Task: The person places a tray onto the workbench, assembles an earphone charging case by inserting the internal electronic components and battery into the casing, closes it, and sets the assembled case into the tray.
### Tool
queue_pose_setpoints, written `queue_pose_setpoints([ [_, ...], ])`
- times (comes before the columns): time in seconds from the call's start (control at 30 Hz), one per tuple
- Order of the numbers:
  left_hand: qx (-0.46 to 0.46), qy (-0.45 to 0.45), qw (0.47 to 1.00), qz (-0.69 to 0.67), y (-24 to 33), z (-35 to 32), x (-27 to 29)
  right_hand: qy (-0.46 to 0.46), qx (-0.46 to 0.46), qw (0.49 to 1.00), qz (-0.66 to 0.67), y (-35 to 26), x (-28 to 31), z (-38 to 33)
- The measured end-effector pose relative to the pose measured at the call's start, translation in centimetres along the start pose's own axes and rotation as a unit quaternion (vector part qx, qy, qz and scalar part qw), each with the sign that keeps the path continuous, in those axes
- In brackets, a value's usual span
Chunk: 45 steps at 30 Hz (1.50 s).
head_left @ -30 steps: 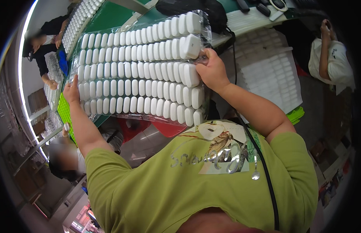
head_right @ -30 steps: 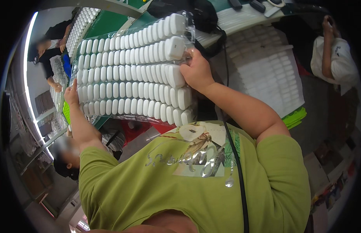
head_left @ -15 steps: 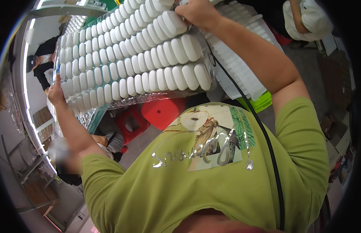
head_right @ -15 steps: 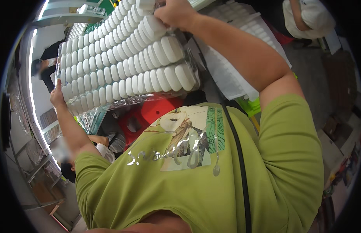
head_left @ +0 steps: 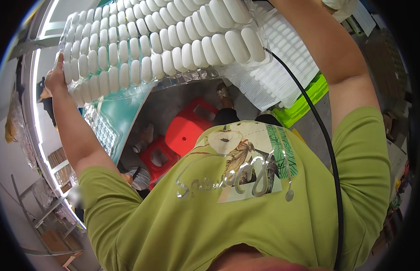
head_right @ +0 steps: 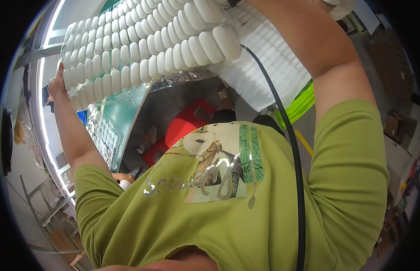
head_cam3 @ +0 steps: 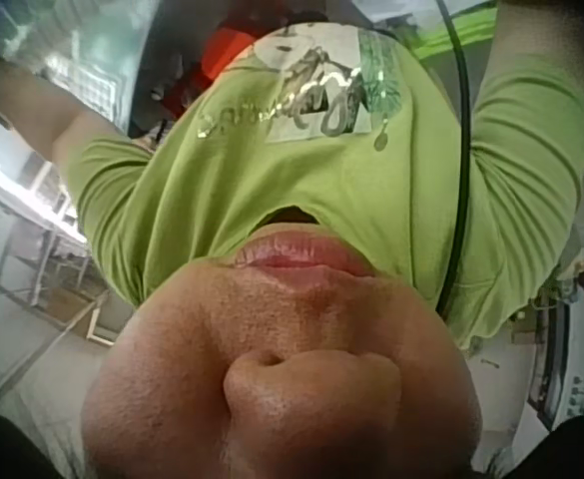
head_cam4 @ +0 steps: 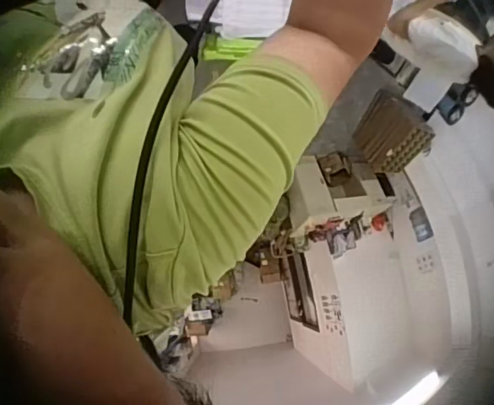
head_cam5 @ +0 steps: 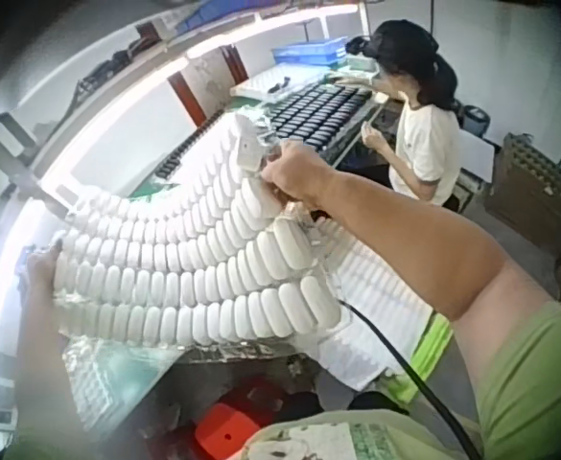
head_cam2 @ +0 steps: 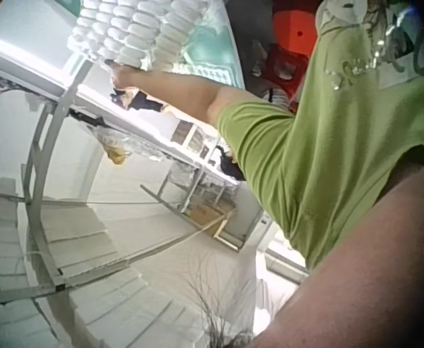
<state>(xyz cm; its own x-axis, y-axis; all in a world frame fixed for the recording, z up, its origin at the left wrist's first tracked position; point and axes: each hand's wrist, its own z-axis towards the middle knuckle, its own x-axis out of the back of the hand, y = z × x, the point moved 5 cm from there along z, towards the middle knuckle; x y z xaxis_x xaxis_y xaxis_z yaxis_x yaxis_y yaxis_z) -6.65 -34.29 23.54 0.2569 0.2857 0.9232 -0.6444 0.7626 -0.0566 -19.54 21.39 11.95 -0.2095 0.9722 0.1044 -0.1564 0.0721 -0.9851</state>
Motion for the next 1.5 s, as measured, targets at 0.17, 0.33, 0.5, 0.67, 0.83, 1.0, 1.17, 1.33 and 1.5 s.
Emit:
queue_pose_setpoints([
  [0.17,0.023,-0.018,0.996,-0.080,4.5,0.9,0.6,0.003,-0.030,1.000,-0.002,-0.7,2.8,2.8],
  [0.33,0.016,0.013,0.998,-0.067,6.5,4.1,-0.3,0.038,-0.007,0.998,-0.041,-1.9,2.7,3.8],
  [0.5,0.006,-0.006,0.999,-0.032,8.0,6.0,-0.3,0.033,-0.038,0.999,-0.009,-0.6,1.4,7.4],
  [0.67,-0.008,0.003,0.999,0.049,5.8,7.5,-0.9,0.034,-0.001,0.999,0.023,1.2,-0.2,7.8],
  [0.83,0.040,0.039,0.998,-0.026,5.7,4.3,-1.7,0.037,-0.039,0.998,0.010,3.0,-0.9,6.8],
  [1.0,0.053,-0.015,0.993,-0.102,9.4,2.9,-3.0,0.037,-0.008,0.998,0.057,8.6,0.6,6.3],
  [1.17,0.013,-0.003,0.993,-0.116,12.2,2.0,-4.9,0.089,-0.049,0.995,-0.002,10.3,2.7,2.5],
  [1.33,-0.043,-0.032,0.990,-0.130,18.6,-0.5,-6.3,0.143,-0.067,0.988,-0.009,12.1,8.3,-2.2],
  [1.5,-0.125,-0.044,0.977,-0.168,25.5,-2.2,-6.0,0.193,-0.096,0.976,0.039,11.6,14.6,-7.2],
])
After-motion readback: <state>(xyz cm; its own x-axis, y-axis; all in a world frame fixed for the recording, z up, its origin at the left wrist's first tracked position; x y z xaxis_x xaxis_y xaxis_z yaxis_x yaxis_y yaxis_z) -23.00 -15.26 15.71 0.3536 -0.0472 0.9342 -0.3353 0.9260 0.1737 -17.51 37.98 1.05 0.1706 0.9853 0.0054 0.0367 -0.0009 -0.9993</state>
